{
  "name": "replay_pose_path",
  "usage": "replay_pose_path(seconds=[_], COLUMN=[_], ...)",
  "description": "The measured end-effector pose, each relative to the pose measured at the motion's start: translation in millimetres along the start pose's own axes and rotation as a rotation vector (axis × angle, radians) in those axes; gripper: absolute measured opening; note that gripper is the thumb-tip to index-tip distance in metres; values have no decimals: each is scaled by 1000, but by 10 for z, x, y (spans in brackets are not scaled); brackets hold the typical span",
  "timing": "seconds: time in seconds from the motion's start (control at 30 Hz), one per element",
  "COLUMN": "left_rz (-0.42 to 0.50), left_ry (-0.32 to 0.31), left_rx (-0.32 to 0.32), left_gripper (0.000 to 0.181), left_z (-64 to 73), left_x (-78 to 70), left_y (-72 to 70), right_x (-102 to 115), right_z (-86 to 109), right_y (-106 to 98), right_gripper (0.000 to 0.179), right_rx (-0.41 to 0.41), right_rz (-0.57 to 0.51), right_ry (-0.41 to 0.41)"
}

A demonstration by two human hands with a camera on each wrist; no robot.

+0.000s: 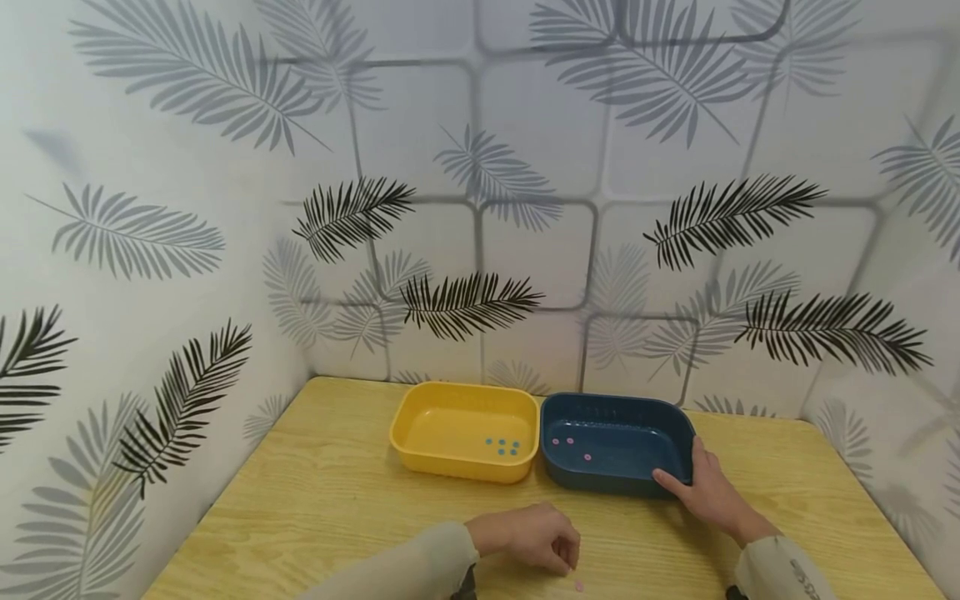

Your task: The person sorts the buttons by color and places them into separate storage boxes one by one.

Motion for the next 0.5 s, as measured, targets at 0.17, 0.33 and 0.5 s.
replay_pose_path(seconds=[0.17,0.33,0.5], left_rz=[1,-12,0], left_ry=[-13,-9,-1], left_rx=[-8,-18,-17], left_gripper=[6,8,9], left_z=[10,3,-2], left_x=[-6,2,16], left_y=[-10,4,16], right_x=[0,3,10], right_z=[-3,1,7], right_y=[0,0,-4], right_gripper=[104,104,104], right_rx=[1,1,2], right_rz=[-6,0,0], right_ry=[-3,-3,1])
Point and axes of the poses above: each hand's wrist, its own z-axis away from the middle knuckle, its own y-axis out of the palm, x = y × z, the point moved 8 cm from there along -z, towards the middle knuckle, and after that the axes turned 3 degrees about z, right-handed, at the moved point
